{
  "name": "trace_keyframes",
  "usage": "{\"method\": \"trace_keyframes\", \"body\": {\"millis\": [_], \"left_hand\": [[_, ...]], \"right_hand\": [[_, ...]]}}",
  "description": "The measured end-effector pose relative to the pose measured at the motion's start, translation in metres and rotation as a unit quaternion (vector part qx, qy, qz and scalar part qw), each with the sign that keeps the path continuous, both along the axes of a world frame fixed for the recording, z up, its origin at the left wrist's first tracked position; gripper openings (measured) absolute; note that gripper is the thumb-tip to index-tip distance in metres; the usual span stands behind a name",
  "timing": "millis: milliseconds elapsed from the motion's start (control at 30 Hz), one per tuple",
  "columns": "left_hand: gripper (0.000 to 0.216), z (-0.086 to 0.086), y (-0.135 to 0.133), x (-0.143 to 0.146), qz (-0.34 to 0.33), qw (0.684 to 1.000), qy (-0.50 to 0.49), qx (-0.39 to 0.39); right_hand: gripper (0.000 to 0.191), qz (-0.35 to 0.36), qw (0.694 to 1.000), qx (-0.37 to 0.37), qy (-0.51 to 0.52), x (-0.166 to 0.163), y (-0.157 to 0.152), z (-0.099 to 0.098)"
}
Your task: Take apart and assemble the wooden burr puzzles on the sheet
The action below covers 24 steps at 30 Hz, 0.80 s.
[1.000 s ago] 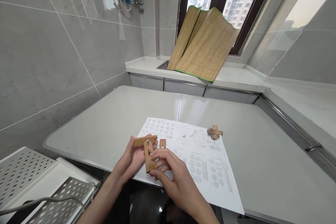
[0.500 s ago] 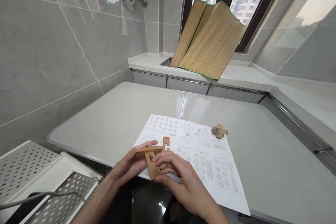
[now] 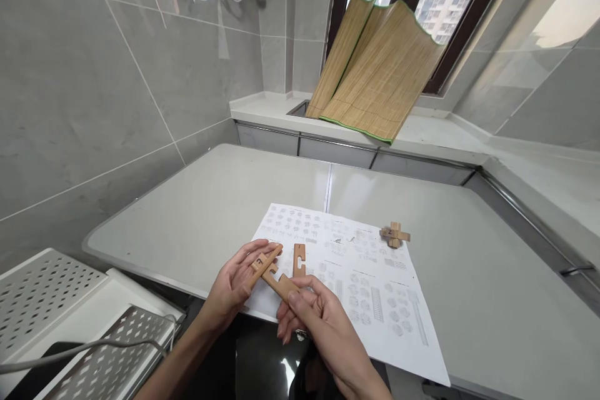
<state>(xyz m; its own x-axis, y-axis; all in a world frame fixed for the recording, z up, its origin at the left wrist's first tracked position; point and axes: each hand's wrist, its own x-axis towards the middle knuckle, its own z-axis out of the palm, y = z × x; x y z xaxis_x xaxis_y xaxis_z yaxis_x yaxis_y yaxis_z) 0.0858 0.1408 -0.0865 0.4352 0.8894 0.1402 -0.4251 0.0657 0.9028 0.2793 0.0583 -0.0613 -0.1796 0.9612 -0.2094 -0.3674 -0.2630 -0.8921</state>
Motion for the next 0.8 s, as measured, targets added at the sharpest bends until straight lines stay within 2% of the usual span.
{"method": "trace_keyframes", "body": {"millis": [233, 400, 500, 700, 800], "left_hand": [[0.08, 0.009, 0.003, -0.017, -0.061, 0.995, 0.056, 0.058], [0.08, 0.012, 0.0, -0.022, -0.039, 0.989, 0.115, 0.087], [0.082, 0.011, -0.003, -0.021, -0.024, 0.99, 0.102, 0.091], [0.086, 0.01, -0.002, -0.024, -0.09, 0.99, 0.078, 0.075], [0.088, 0.008, -0.003, -0.025, -0.089, 0.989, 0.085, 0.077]], "right_hand": [[0.047, 0.023, 0.999, -0.02, 0.011, -0.006, 0.0, -0.002], [0.049, 0.0, 1.0, -0.025, 0.002, -0.011, 0.001, -0.002], [0.049, 0.007, 1.0, -0.025, -0.001, -0.012, 0.002, 0.001], [0.048, 0.037, 0.999, -0.027, 0.002, -0.009, 0.002, 0.0], [0.047, 0.031, 0.999, -0.017, -0.024, -0.008, 0.001, -0.001]]}}
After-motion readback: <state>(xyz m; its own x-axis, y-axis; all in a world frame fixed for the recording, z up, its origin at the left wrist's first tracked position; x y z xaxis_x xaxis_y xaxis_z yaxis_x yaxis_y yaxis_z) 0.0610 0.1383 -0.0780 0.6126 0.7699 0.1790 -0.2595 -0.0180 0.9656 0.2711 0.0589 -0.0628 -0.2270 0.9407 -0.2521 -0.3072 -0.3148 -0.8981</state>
